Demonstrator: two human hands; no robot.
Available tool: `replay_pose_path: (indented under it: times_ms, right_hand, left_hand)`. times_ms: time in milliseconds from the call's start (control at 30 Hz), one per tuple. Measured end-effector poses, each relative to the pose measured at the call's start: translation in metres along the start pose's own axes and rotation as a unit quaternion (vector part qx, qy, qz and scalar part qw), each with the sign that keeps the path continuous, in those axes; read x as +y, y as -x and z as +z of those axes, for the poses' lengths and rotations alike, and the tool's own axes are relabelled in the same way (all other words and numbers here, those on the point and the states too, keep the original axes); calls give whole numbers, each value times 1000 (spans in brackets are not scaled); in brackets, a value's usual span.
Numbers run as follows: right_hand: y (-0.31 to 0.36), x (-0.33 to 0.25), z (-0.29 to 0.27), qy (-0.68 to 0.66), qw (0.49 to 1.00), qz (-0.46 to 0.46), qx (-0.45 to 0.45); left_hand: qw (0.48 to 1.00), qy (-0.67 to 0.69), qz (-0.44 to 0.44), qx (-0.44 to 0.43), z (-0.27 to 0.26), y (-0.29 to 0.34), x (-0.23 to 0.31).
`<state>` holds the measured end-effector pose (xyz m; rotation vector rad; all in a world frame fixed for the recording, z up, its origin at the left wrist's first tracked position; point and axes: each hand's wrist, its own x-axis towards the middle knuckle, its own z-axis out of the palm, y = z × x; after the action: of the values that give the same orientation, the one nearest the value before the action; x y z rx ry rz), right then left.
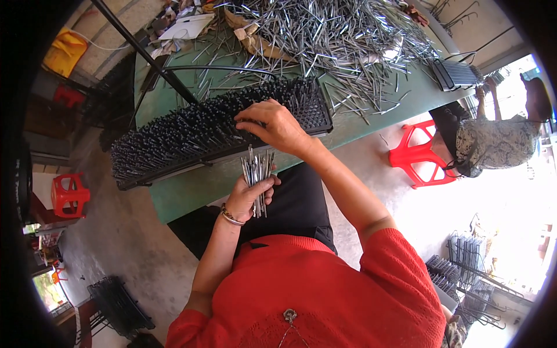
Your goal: Placing metal spikes into a black grid template on a workbench.
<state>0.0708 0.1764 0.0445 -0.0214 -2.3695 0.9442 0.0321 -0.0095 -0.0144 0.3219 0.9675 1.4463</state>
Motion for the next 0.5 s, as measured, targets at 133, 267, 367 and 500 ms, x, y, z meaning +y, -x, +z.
replay_pose_path:
  times_ms: [133, 267, 367, 500]
  right_hand:
    - [7, 5, 12, 40, 996, -65, 48]
    - [6, 2, 15, 110, 988, -104, 8]
    - [7, -8, 8, 75, 990, -90, 80]
    - [17, -27, -9, -42, 988, 149, -20]
  left_hand:
    - [1000, 11, -1, 5, 0, -1, 0]
    - [1000, 5, 2, 16, 1, -1, 0]
    - [1000, 8, 16, 22, 4, 1, 3]
    - [998, 10, 65, 7, 7, 7, 11]
